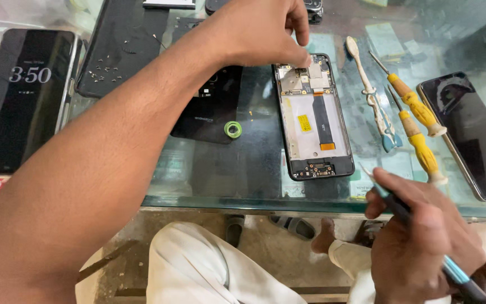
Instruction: The person works on a disassembled smartphone, using a screwdriver to remove screws and a toothbrush to clean internal components. The person handles the phone and tools on a glass workbench.
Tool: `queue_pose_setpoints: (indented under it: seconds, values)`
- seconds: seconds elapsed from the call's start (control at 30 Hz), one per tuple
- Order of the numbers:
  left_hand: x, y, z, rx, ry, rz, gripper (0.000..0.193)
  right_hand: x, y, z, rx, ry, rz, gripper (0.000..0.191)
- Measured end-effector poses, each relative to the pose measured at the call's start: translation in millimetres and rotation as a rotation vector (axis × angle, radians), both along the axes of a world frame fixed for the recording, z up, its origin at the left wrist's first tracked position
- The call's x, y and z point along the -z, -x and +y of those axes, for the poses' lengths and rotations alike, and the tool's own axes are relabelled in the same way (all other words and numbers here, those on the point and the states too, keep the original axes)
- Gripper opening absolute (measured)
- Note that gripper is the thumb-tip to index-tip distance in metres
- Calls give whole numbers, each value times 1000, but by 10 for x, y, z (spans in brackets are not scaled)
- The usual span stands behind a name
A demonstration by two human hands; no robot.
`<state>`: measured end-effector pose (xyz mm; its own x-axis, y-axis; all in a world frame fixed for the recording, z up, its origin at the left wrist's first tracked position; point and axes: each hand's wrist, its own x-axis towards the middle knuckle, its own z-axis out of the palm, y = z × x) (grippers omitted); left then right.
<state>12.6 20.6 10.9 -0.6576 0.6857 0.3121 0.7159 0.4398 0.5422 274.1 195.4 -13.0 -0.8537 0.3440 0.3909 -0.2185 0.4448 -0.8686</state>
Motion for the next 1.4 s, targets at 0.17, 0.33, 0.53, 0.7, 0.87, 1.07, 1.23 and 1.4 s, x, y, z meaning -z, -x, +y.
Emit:
queue_pose_setpoints:
  seconds: [0.17, 0.33, 0.53, 0.7, 0.87, 1.07, 1.23, 1.4]
  values:
    - [10, -40, 16, 0, 56, -43, 53, 31, -151, 111, 107, -174, -209, 21]
    - [45, -126, 23, 182, 31, 121, 70, -6, -108, 89, 47, -213, -248, 22]
    - [104, -124, 26, 233, 73, 267, 70, -113, -29, -78, 9, -189, -207, 15]
    - [127, -108, 31, 211, 96, 201, 74, -25, 5, -110, 59, -240, -107, 15]
    - [142, -85, 41, 254, 76, 189, 73, 167, 36, -98, 84, -458, 140, 18]
    - [141, -57, 47, 271, 66, 204, 70, 334, 5, -57, 117, -576, 236, 20]
    - [143, -69, 60, 233, 94, 177, 70, 408, 23, -16, 132, -629, 280, 19]
    - [128, -81, 49, 279, 69, 184, 67, 318, 88, -62, 155, -400, 317, 14]
